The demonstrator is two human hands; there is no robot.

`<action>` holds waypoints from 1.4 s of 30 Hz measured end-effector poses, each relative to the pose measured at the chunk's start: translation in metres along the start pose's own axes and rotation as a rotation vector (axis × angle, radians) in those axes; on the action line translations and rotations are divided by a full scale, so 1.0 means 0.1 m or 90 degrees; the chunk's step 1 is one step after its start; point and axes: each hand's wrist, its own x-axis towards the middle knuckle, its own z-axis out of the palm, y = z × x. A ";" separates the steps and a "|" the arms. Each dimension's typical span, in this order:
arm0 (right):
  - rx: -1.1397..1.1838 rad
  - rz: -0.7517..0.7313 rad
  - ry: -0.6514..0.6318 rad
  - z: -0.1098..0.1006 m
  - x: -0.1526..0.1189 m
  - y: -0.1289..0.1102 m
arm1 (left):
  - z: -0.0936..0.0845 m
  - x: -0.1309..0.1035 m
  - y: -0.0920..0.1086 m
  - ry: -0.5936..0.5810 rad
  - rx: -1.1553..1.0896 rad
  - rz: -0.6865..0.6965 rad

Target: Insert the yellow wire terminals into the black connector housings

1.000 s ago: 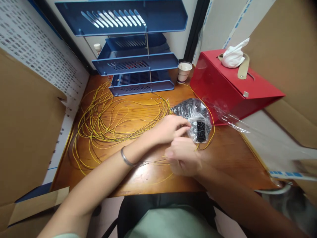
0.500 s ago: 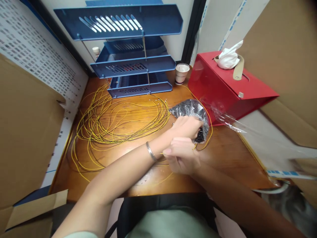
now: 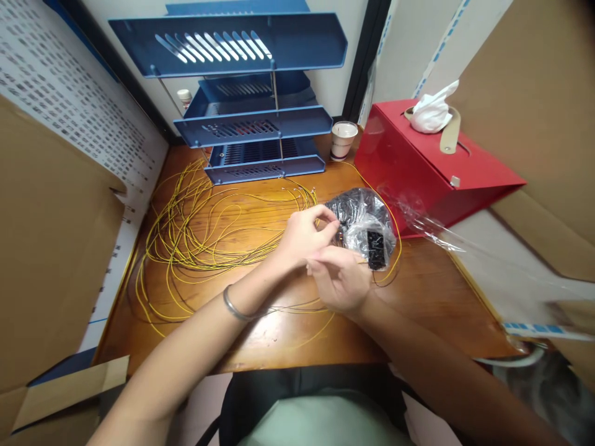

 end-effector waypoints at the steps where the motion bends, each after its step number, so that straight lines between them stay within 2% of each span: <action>1: -0.009 0.010 0.003 0.01 -0.01 0.02 | -0.08 -0.04 -0.03 0.025 -0.010 -0.017; 5: -0.016 0.040 0.018 0.03 -0.01 0.06 | -0.38 -0.21 -0.13 0.087 -0.074 -0.037; 8: 0.016 0.157 0.045 0.05 -0.01 0.08 | -0.51 -0.34 -0.17 0.128 -0.100 -0.037; 12: 0.102 0.344 0.090 0.07 0.01 0.11 | -0.57 -0.48 -0.23 0.155 -0.105 -0.021; 17: 0.211 0.490 0.059 0.08 0.07 0.10 | -0.54 -0.57 -0.28 0.136 -0.073 0.005; 22: 0.261 0.536 0.032 0.09 0.08 0.05 | -0.51 -0.58 -0.30 0.149 -0.070 0.026; 27: 0.294 0.581 -0.001 0.11 0.07 0.02 | -0.49 -0.58 -0.29 0.157 -0.159 0.006; 34: 0.242 0.553 0.054 0.08 0.12 0.02 | -0.47 -0.55 -0.26 0.115 -0.358 -0.081; 38: 0.253 0.587 0.037 0.08 0.11 0.02 | -0.47 -0.53 -0.27 0.129 -0.348 -0.112; 42: 0.276 0.623 0.007 0.08 0.09 0.00 | -0.46 -0.53 -0.29 0.180 -0.295 -0.070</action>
